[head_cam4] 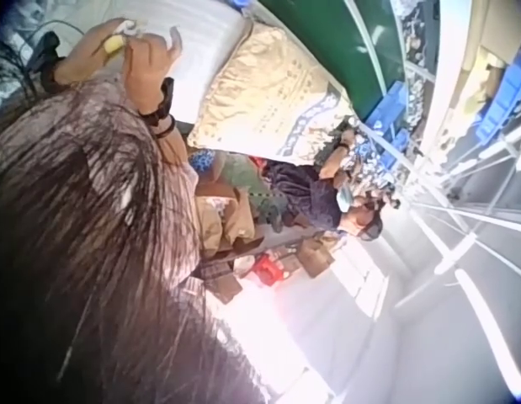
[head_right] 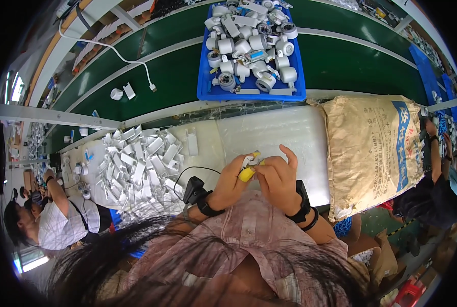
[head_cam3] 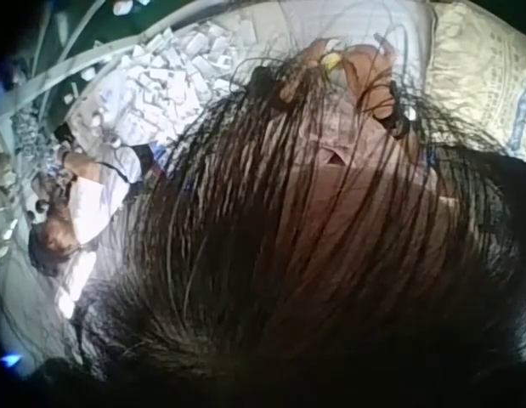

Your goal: The person picks up a white plastic housing and internal components, then fits the parts together by hand. They use a small tool to secure the assembly before placing the unit on the work surface.

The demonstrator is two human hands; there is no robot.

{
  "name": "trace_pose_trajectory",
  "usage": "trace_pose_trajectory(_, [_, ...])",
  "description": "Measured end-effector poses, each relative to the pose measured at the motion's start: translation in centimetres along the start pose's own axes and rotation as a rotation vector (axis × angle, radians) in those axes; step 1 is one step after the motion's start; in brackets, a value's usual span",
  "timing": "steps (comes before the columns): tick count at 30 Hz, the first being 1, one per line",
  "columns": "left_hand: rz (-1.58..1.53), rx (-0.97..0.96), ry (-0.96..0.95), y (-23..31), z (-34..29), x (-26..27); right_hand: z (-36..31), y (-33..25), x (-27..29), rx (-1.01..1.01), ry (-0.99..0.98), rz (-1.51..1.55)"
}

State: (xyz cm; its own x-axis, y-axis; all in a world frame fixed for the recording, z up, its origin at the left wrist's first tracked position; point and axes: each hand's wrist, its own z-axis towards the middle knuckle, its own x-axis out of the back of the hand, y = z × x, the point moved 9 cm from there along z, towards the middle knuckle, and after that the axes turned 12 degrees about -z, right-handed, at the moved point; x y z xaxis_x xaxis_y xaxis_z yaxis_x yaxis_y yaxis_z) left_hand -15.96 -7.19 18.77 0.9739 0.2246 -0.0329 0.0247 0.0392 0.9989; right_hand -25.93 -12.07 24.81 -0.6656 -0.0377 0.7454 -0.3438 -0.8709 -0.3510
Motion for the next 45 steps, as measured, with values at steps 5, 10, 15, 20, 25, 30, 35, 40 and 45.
trace_pose_trajectory(5, [0.001, 0.046, -0.015, -0.8, 0.0, 0.1, -0.4, 0.1, -0.7, -0.001, 0.007, -0.003])
trace_pose_trajectory(10, [-0.308, 0.418, -0.029, -4.4, 0.0, 1.3, 0.4, 0.9, -2.4, 0.028, -0.042, -0.021])
trace_pose_trajectory(15, [-0.338, 0.314, 0.228, -7.8, 1.7, 10.6, 2.5, 7.5, -5.0, -0.138, -0.236, 0.090])
trace_pose_trajectory(20, [-0.166, 0.101, 0.565, -7.5, 4.0, 24.0, 6.0, 17.5, -7.9, -0.232, -0.193, 0.015])
trace_pose_trajectory(25, [0.839, -0.238, 0.807, -4.6, 3.5, 27.1, 9.1, 24.8, -12.7, -0.045, -0.309, -0.324])
trace_pose_trajectory(30, [0.677, -0.211, 0.448, -8.6, 3.3, 19.9, 8.1, 28.1, -19.5, 0.061, -1.010, -0.656])
trace_pose_trajectory(35, [0.449, -0.056, 0.354, -10.8, 2.4, 15.6, 9.5, 28.1, -20.0, 0.034, -1.122, -0.665])
trace_pose_trajectory(40, [0.049, 0.241, 0.228, -10.1, 2.8, 12.8, 12.6, 26.7, -14.7, 0.020, -0.840, -0.302])
trace_pose_trajectory(45, [0.456, -0.217, 0.138, 0.1, 5.1, 6.5, 10.4, 19.9, -9.6, -0.387, -0.822, 0.559])
